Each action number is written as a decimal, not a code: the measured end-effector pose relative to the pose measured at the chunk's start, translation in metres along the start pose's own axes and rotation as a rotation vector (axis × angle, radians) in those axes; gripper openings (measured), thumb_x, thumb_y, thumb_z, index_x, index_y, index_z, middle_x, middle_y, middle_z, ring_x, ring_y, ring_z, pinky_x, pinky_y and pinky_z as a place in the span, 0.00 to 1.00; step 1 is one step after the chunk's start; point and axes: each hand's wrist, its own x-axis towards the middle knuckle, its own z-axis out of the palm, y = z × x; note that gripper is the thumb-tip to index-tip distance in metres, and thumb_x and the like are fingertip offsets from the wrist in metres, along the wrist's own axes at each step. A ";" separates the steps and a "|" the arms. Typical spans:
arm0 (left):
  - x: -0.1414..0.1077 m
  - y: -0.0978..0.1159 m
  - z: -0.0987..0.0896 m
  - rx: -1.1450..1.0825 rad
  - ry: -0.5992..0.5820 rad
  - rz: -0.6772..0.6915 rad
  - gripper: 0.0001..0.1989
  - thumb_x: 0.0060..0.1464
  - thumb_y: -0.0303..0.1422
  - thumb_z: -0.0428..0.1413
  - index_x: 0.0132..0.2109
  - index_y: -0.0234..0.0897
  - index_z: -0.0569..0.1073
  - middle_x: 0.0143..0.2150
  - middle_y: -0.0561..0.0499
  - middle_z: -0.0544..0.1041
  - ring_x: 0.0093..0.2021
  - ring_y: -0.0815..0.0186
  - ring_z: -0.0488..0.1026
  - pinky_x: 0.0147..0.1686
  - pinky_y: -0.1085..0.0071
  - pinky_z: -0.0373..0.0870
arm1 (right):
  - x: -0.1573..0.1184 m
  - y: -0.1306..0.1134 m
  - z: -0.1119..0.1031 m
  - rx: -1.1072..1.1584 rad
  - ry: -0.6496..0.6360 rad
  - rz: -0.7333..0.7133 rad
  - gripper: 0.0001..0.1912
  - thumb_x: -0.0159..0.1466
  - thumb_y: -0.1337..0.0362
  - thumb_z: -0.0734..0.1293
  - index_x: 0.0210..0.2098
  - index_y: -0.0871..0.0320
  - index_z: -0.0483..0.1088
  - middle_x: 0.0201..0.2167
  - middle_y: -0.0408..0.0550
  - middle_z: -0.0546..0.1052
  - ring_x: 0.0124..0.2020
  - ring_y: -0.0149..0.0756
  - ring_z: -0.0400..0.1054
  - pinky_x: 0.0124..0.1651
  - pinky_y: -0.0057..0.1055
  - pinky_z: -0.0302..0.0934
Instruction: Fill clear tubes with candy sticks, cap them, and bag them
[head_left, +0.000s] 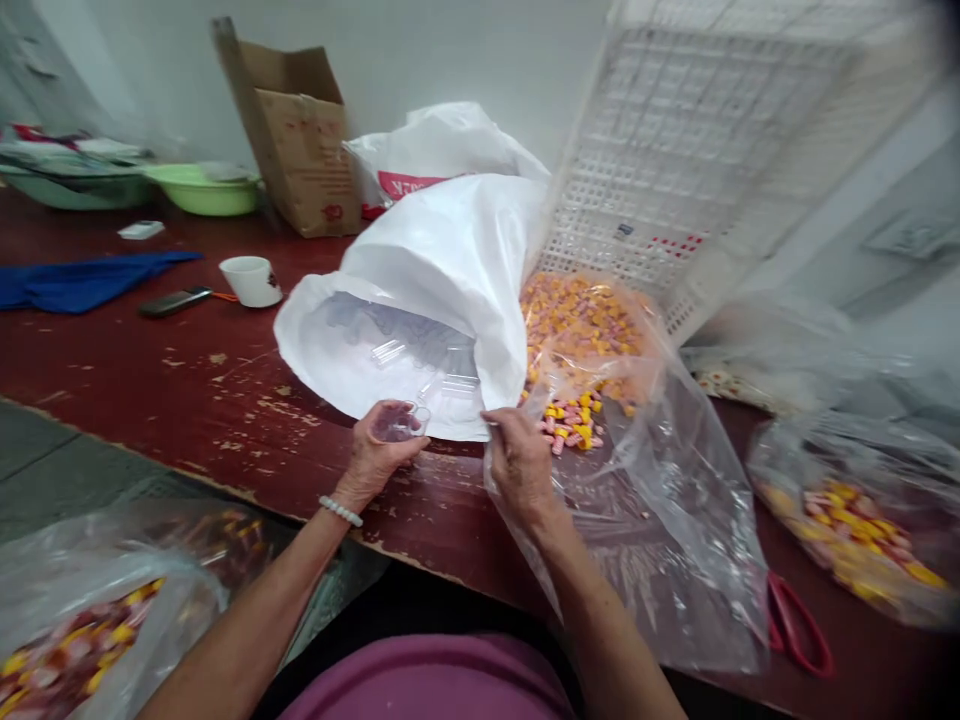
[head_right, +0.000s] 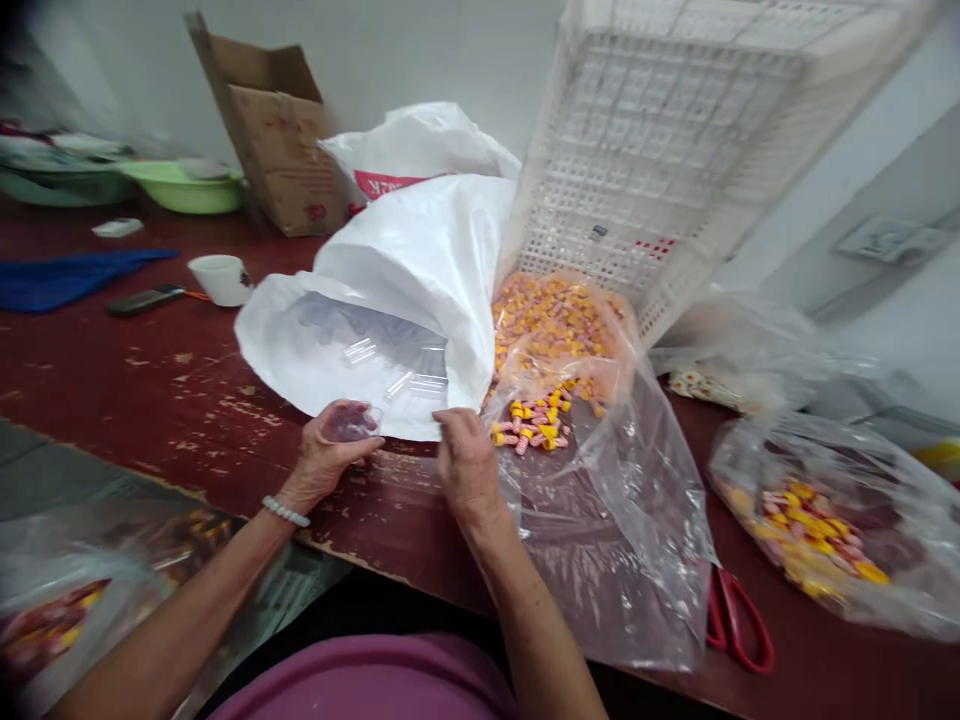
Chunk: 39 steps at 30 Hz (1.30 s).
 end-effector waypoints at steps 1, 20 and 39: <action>-0.001 0.001 0.001 -0.015 -0.015 -0.025 0.25 0.32 0.29 0.68 0.41 0.35 0.69 0.31 0.53 0.75 0.27 0.69 0.73 0.21 0.78 0.67 | -0.001 0.016 -0.017 -0.065 0.062 0.056 0.15 0.61 0.71 0.56 0.42 0.56 0.71 0.39 0.50 0.74 0.44 0.38 0.68 0.50 0.37 0.62; -0.031 0.018 0.042 0.297 -0.261 0.107 0.20 0.32 0.26 0.65 0.37 0.35 0.70 0.30 0.53 0.75 0.31 0.67 0.72 0.32 0.73 0.68 | -0.011 0.072 -0.066 0.156 -0.055 0.597 0.16 0.52 0.50 0.68 0.24 0.58 0.71 0.21 0.44 0.75 0.23 0.32 0.67 0.30 0.29 0.58; -0.052 0.021 0.063 -0.117 -0.370 -0.360 0.17 0.28 0.20 0.62 0.31 0.34 0.68 0.23 0.59 0.69 0.19 0.76 0.61 0.14 0.81 0.55 | -0.043 -0.018 -0.033 -0.031 -0.185 -0.124 0.30 0.50 0.53 0.73 0.49 0.55 0.65 0.51 0.54 0.68 0.51 0.48 0.62 0.53 0.44 0.57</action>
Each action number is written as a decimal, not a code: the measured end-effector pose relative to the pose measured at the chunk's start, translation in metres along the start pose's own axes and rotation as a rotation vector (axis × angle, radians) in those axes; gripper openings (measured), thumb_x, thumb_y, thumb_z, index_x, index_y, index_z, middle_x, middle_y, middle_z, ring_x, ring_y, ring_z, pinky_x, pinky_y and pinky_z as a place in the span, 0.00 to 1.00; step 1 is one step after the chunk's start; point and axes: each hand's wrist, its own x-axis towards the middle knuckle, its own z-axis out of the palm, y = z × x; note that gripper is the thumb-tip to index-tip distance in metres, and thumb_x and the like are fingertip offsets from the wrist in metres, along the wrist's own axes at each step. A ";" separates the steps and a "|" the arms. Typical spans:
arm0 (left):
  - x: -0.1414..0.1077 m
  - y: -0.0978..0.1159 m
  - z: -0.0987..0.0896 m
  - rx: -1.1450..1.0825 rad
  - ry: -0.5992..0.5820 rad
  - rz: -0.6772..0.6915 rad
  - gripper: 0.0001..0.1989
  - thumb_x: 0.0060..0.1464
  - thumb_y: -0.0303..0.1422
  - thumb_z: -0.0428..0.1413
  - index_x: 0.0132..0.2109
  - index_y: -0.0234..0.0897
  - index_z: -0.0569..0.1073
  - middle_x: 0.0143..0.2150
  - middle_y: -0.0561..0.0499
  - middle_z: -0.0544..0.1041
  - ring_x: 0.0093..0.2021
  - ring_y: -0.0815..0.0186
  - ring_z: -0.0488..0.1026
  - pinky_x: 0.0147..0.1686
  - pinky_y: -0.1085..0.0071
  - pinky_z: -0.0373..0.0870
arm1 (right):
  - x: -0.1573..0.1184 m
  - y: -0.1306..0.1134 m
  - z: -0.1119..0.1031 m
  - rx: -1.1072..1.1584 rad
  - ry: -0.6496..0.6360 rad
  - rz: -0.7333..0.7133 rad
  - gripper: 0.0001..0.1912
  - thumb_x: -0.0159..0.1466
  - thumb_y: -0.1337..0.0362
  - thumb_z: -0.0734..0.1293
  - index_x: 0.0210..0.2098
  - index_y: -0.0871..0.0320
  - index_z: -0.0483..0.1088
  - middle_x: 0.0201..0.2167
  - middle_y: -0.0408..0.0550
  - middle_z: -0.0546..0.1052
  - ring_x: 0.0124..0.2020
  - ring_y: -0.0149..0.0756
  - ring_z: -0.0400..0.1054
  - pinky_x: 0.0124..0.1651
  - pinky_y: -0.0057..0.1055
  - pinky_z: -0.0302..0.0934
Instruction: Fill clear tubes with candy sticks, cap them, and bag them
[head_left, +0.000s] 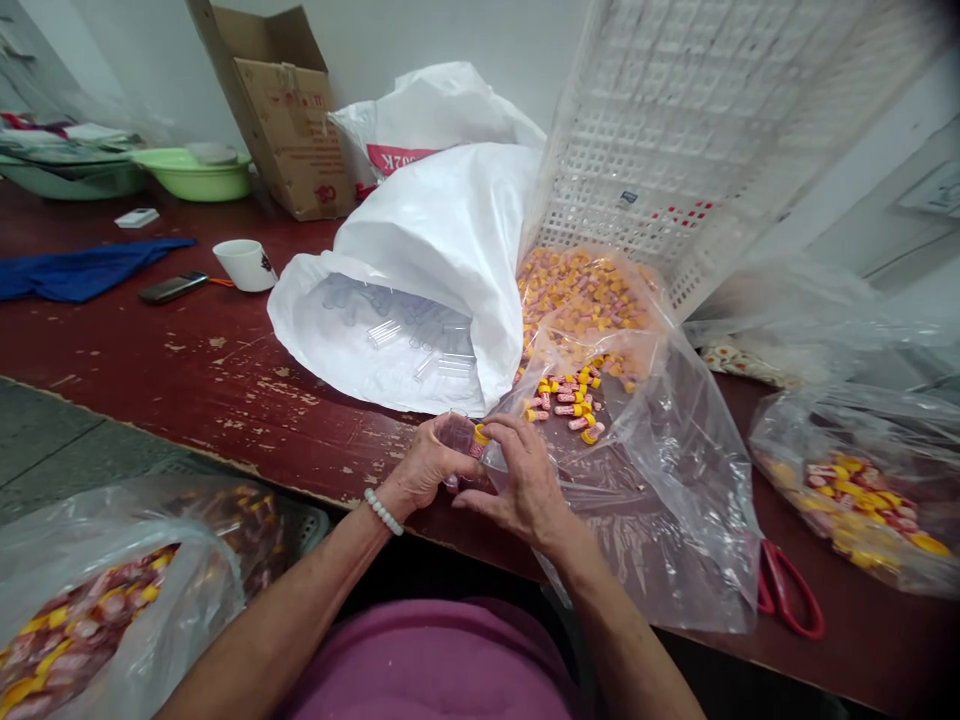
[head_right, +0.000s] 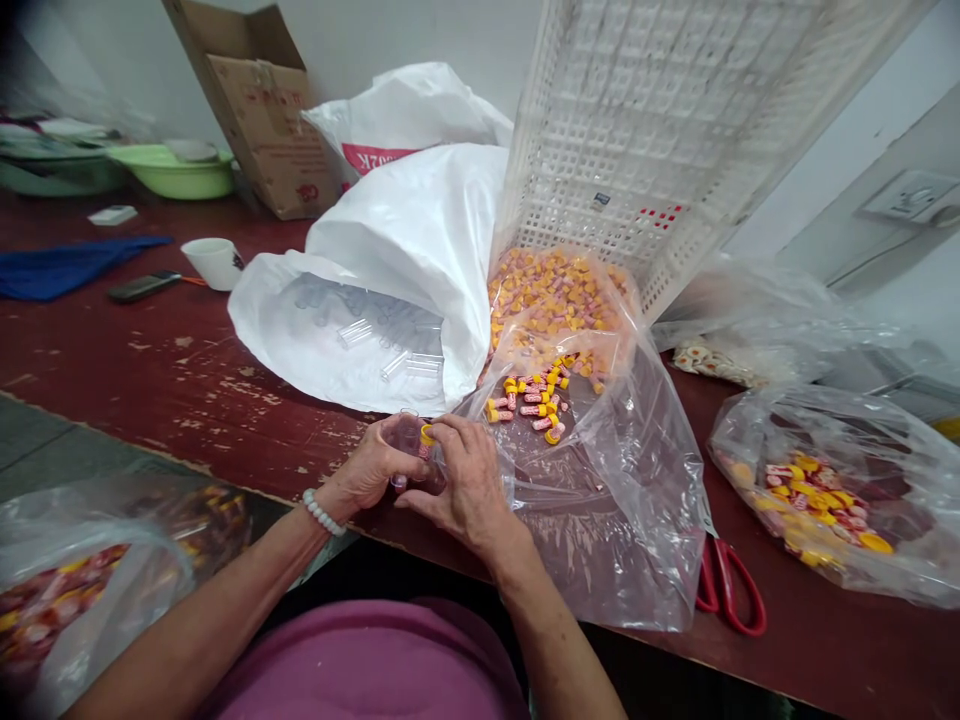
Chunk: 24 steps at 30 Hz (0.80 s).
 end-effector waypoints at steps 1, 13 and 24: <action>0.000 -0.001 0.001 -0.030 0.001 -0.017 0.17 0.28 0.20 0.62 0.30 0.34 0.68 0.22 0.59 0.69 0.19 0.76 0.61 0.14 0.81 0.55 | -0.001 -0.001 0.006 -0.024 0.021 0.005 0.29 0.50 0.54 0.73 0.48 0.56 0.65 0.50 0.55 0.69 0.50 0.48 0.62 0.52 0.45 0.57; 0.006 -0.005 -0.016 -0.052 0.101 0.000 0.21 0.29 0.24 0.66 0.34 0.34 0.68 0.25 0.57 0.72 0.23 0.72 0.68 0.20 0.75 0.69 | -0.014 0.110 -0.052 -0.368 0.335 0.576 0.26 0.57 0.50 0.64 0.45 0.64 0.66 0.42 0.59 0.70 0.45 0.48 0.64 0.48 0.44 0.60; 0.006 -0.009 -0.004 -0.055 0.071 -0.026 0.25 0.28 0.24 0.67 0.36 0.35 0.66 0.26 0.57 0.72 0.24 0.72 0.67 0.17 0.77 0.68 | -0.042 0.130 -0.043 -0.520 0.249 0.728 0.34 0.51 0.45 0.68 0.47 0.65 0.65 0.43 0.61 0.69 0.47 0.52 0.62 0.48 0.45 0.58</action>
